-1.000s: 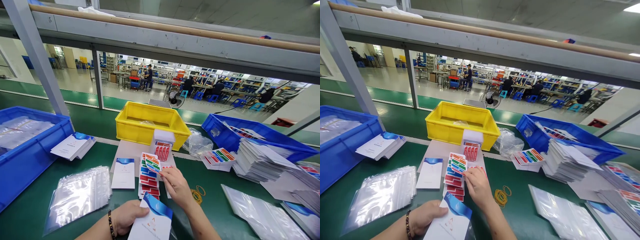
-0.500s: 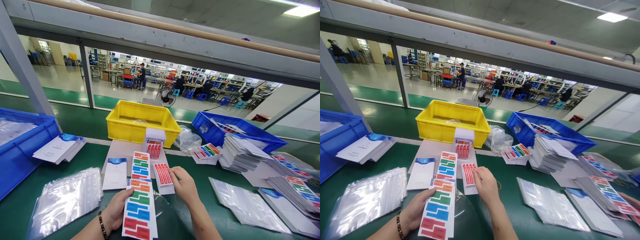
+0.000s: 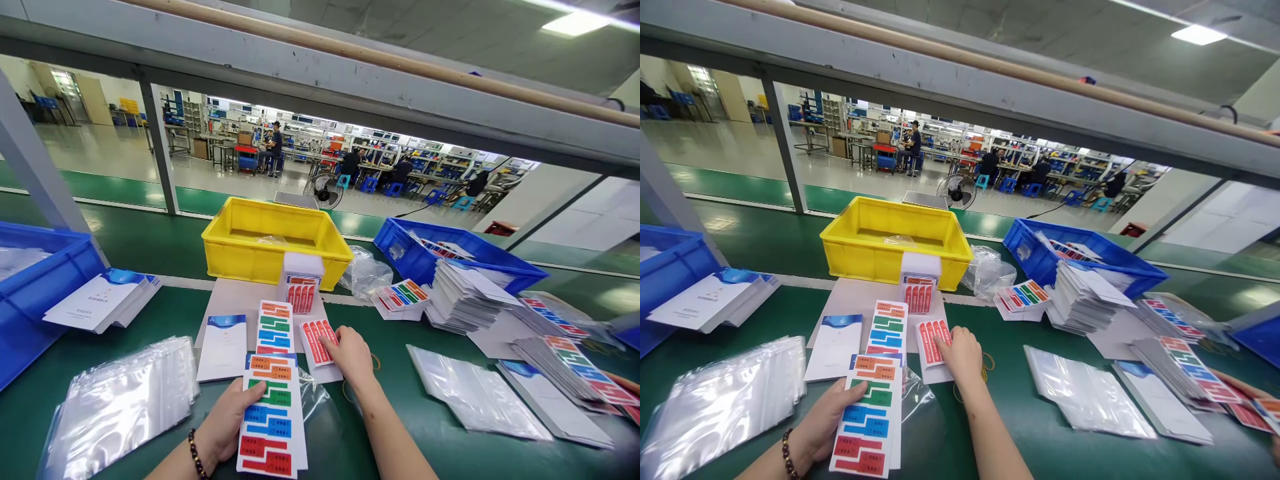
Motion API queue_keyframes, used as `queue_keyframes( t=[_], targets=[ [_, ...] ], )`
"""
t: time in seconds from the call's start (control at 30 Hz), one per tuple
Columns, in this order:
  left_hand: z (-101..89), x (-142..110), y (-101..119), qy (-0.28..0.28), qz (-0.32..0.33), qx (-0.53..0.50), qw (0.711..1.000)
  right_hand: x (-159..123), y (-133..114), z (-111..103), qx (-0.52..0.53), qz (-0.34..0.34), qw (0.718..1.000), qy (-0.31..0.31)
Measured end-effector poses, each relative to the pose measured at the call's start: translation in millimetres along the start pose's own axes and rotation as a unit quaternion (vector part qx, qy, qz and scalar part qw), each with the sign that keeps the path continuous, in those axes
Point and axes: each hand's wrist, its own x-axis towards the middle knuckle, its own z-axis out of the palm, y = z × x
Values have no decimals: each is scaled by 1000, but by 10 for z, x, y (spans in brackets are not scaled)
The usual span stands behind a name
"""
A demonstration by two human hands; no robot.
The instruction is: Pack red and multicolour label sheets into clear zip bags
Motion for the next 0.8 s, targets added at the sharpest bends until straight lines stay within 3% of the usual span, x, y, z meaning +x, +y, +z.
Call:
queue_keyframes(
  t=[0.2,0.27,0.33,0.37,0.43,0.5,0.6,0.7,0.8],
  targets=[
    [-10,44,-12,45,23,-10,999,-98,-18,-196,185,-4,983,-7],
    [-9,61,-20,45,36,-21,998,-238,-119,-262,328,-14,944,-32],
    [-9,74,-31,46,45,-35,997,-432,-261,-276,463,-25,879,-111],
    [-13,81,-42,46,50,-43,997,-537,-337,-261,491,-35,855,-165],
    [-31,103,-72,25,64,-64,996,-726,-473,-201,485,-60,838,-243],
    [-64,133,-110,-19,92,-70,993,-849,-568,-136,448,-94,846,-274],
    [-112,163,-150,-60,134,-17,989,-887,-611,-99,382,-156,869,-271],
    [-125,149,-151,-66,133,50,988,-818,-564,-121,349,-178,892,-227],
    [-118,112,-139,-64,99,102,988,-741,-498,-126,351,-151,910,-163]
  ],
)
